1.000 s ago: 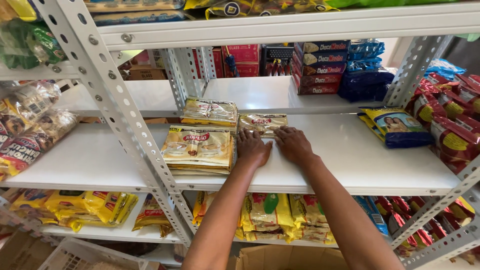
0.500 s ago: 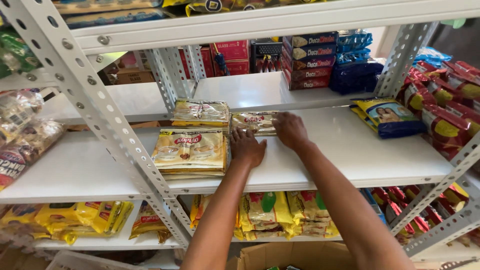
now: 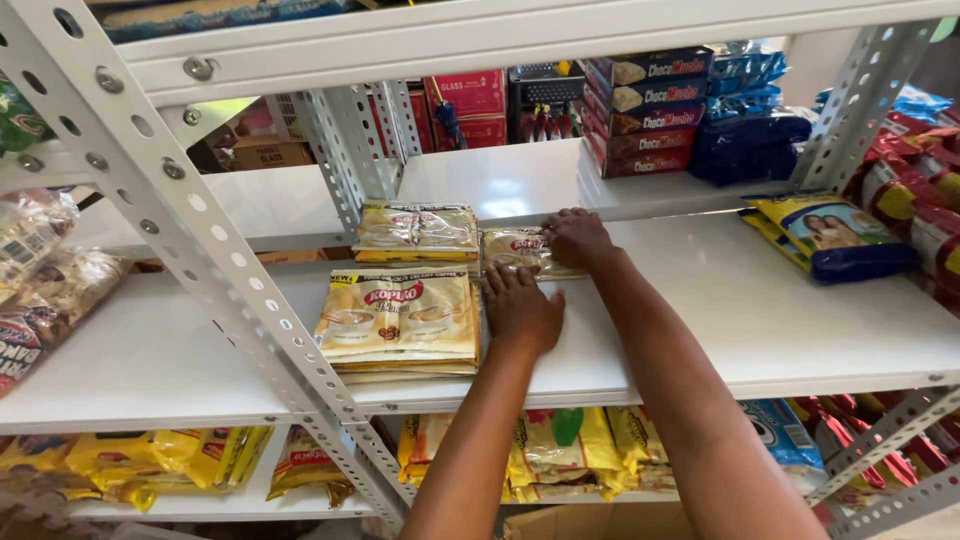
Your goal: Restocking grocery shelves with snacks from a cardboard box.
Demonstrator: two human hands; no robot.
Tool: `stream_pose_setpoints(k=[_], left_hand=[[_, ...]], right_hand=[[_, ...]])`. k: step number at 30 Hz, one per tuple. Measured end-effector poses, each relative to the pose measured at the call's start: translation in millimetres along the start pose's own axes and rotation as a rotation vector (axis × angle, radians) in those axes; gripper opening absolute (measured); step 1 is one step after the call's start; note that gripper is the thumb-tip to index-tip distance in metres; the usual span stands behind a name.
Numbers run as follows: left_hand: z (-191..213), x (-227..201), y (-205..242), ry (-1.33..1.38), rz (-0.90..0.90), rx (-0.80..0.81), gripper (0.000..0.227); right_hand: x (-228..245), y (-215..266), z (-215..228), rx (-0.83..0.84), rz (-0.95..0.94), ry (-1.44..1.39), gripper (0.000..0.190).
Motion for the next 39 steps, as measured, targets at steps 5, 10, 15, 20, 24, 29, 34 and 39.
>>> stream_pose_setpoints(k=[5,10,15,20,24,29,34,39], left_hand=[[0.2,-1.8,-0.2,-0.035,-0.016,0.006,0.084],[4.5,-2.7,4.8,-0.026,-0.011,-0.022,0.083],[-1.4,0.3,-1.9,-0.019,-0.014,-0.075,0.085],[2.5,-0.2,4.4,-0.044,-0.012,-0.065,0.085],[3.2,-1.7,3.1,-0.087,-0.029,-0.056,0.087],[17.7,-4.3,15.0,-0.066,0.008,-0.036,0.084],[35.7,-26.1,82.0,0.013,-0.185,-0.335,0.061],[47.1,-53.0,253.2,0.327,-0.448,-0.551,0.028]], right_hand=[[0.1,-1.7,-3.7,-0.039,-0.029,-0.085,0.035],[12.1,8.6,7.8,-0.003,0.005,-0.011,0.038],[7.1,3.8,7.0,-0.028,-0.029,-0.047,0.042],[13.5,28.5,50.5,-0.135,-0.084,-0.152,0.046],[3.9,64.1,98.9,-0.313,-0.014,-0.278,0.041],[0.7,146.7,169.2,-0.406,0.113,-0.395,0.036],[43.5,285.3,238.6,-0.498,0.098,-0.568,0.034],[52.5,414.9,222.7,-0.583,0.046,-0.635,0.031]])
Point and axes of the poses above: each hand's wrist, its own y-axis away from the middle knuckle, its own z-axis out of the back of the hand, x = y × z, the point moved 2 cm from there along -y, towards the middle knuckle, and after that the axes turned 10 degrees about -y, right-handed, at the moved point
